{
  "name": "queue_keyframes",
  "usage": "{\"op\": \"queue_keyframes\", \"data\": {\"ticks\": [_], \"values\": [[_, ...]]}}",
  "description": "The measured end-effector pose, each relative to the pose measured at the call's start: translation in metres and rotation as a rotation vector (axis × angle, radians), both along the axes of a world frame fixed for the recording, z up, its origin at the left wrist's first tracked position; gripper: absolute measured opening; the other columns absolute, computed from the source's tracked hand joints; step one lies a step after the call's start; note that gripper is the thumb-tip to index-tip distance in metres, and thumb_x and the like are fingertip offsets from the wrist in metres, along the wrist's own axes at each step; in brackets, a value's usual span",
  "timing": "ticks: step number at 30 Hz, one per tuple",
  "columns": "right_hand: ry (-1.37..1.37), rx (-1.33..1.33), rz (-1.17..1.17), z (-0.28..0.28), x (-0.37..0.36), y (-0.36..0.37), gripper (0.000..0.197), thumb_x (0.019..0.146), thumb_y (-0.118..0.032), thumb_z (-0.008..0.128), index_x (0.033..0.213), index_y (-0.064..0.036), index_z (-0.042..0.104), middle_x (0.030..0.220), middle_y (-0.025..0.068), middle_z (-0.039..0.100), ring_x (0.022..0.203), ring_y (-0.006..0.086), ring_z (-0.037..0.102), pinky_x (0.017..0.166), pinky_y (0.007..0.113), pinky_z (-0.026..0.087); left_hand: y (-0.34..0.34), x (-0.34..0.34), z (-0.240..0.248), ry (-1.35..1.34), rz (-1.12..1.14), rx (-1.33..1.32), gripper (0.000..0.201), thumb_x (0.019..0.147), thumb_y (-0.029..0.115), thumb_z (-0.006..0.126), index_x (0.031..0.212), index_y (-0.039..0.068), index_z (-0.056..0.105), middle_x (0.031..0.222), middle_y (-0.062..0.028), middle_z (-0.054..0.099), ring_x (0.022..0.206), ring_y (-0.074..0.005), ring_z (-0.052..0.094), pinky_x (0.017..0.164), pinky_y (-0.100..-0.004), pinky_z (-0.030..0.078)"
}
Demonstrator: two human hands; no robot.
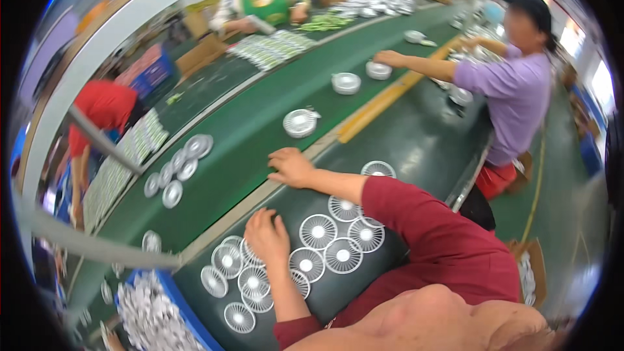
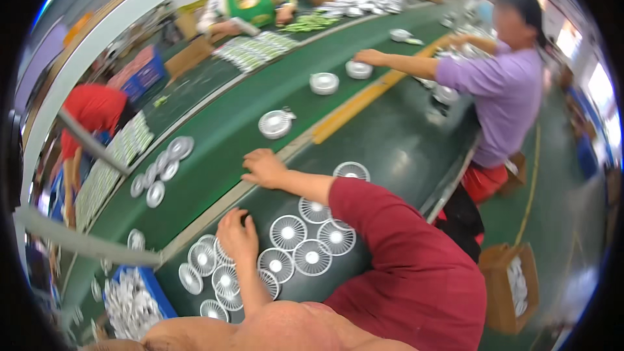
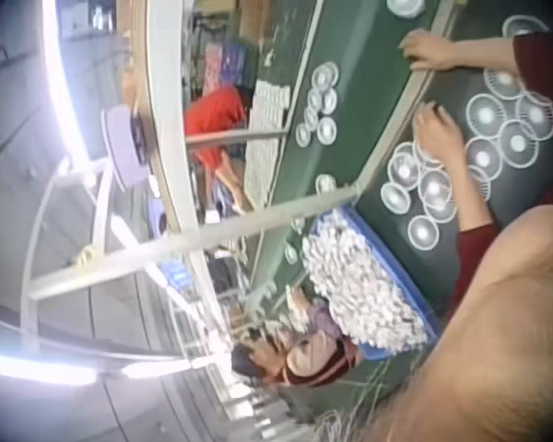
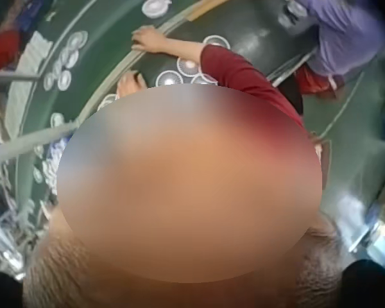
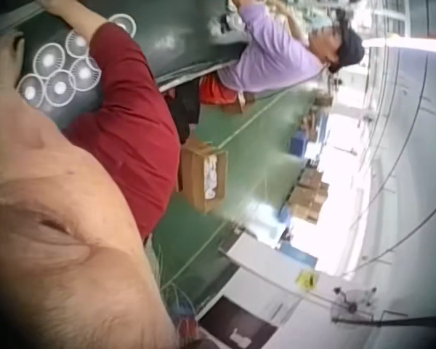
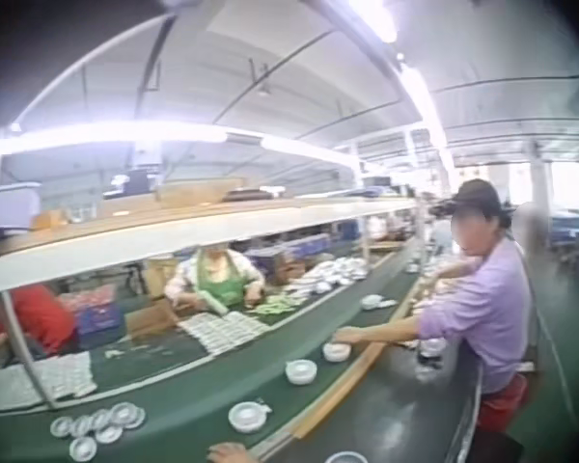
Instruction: The person arranges circular fan grilles on the workstation and assembles handheld fans by pressing the plastic grilles onto the fan housings before setting them onto the conveyor belt.
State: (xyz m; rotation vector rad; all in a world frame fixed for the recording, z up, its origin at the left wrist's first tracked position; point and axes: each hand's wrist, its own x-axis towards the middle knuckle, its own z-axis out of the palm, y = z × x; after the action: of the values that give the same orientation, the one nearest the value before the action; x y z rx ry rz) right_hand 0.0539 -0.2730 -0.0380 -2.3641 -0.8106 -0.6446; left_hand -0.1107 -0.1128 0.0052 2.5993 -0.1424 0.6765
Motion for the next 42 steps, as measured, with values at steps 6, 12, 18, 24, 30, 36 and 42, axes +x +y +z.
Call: {"op": "queue_keyframes", "data": {"ticks": [6, 12, 18, 24, 30, 36, 42], "values": [[0.025, -0.012, -0.074, 0.003, -0.005, -0.010, 0.037, 0.081, -0.038, 0.068, 0.101, -0.0070, 0.065, 0.120, 0.0128, 0.060, 0.117, 0.0304, 0.050, 0.102, 0.047, 0.034, -0.012, -0.002, 0.008, -0.049, -0.054, 0.075, 0.015, 0.080, 0.011, 0.065, 0.093, 0.006, 0.066, 0.105, -0.0095, 0.067, 0.100, -0.0309, 0.060, 0.086, -0.0432, 0.044], [0.071, -0.019, -0.091, -0.001, -0.007, -0.006, 0.040, 0.081, -0.041, 0.067, 0.102, -0.0068, 0.065, 0.121, 0.0129, 0.058, 0.119, 0.0306, 0.049, 0.106, 0.050, 0.031, -0.011, -0.003, 0.003, 0.051, -0.052, 0.131, 0.019, 0.079, 0.011, 0.067, 0.098, 0.006, 0.066, 0.103, -0.0064, 0.066, 0.105, -0.0275, 0.058, 0.092, -0.0424, 0.040], [0.083, 0.004, -0.092, 0.002, -0.008, 0.001, 0.040, 0.080, -0.040, 0.068, 0.101, -0.0061, 0.065, 0.121, 0.0130, 0.058, 0.119, 0.0300, 0.048, 0.106, 0.050, 0.031, -0.009, -0.005, 0.006, 0.054, -0.041, 0.168, 0.019, 0.079, 0.011, 0.067, 0.097, 0.006, 0.065, 0.100, -0.0078, 0.066, 0.102, -0.0279, 0.059, 0.091, -0.0423, 0.040], [0.099, 0.003, -0.098, 0.004, -0.007, -0.002, 0.040, 0.080, -0.038, 0.069, 0.102, -0.0053, 0.065, 0.121, 0.0137, 0.057, 0.119, 0.0303, 0.048, 0.106, 0.050, 0.031, -0.011, -0.002, 0.007, 0.051, -0.044, 0.191, 0.016, 0.081, 0.011, 0.064, 0.097, 0.007, 0.065, 0.097, -0.0064, 0.067, 0.094, -0.0279, 0.060, 0.087, -0.0412, 0.041], [0.132, 0.009, -0.078, 0.007, -0.007, -0.003, 0.039, 0.080, -0.036, 0.069, 0.102, -0.0046, 0.065, 0.123, 0.0149, 0.055, 0.121, 0.0312, 0.046, 0.108, 0.051, 0.030, -0.012, 0.000, 0.008, 0.085, -0.038, 0.121, 0.030, 0.077, 0.007, 0.067, 0.107, 0.008, 0.063, 0.079, -0.0017, 0.064, 0.082, -0.0244, 0.058, 0.087, -0.0391, 0.040], [0.158, 0.014, -0.062, 0.004, -0.004, -0.002, 0.039, 0.081, -0.036, 0.069, 0.104, -0.0043, 0.064, 0.124, 0.0156, 0.054, 0.122, 0.0314, 0.044, 0.109, 0.054, 0.027, -0.012, 0.000, 0.010, 0.144, -0.033, 0.134, 0.030, 0.071, 0.004, 0.071, 0.100, 0.006, 0.065, 0.074, -0.0028, 0.063, 0.079, -0.0241, 0.058, 0.091, -0.0397, 0.040], [0.190, 0.019, -0.053, 0.006, -0.005, -0.002, 0.038, 0.081, -0.034, 0.070, 0.105, -0.0052, 0.064, 0.125, 0.0147, 0.053, 0.124, 0.0309, 0.043, 0.110, 0.056, 0.025, -0.011, 0.001, 0.011, 0.164, -0.040, 0.119, 0.030, 0.069, 0.004, 0.072, 0.099, 0.006, 0.065, 0.073, -0.0024, 0.063, 0.079, -0.0244, 0.058, 0.093, -0.0402, 0.040]]}}
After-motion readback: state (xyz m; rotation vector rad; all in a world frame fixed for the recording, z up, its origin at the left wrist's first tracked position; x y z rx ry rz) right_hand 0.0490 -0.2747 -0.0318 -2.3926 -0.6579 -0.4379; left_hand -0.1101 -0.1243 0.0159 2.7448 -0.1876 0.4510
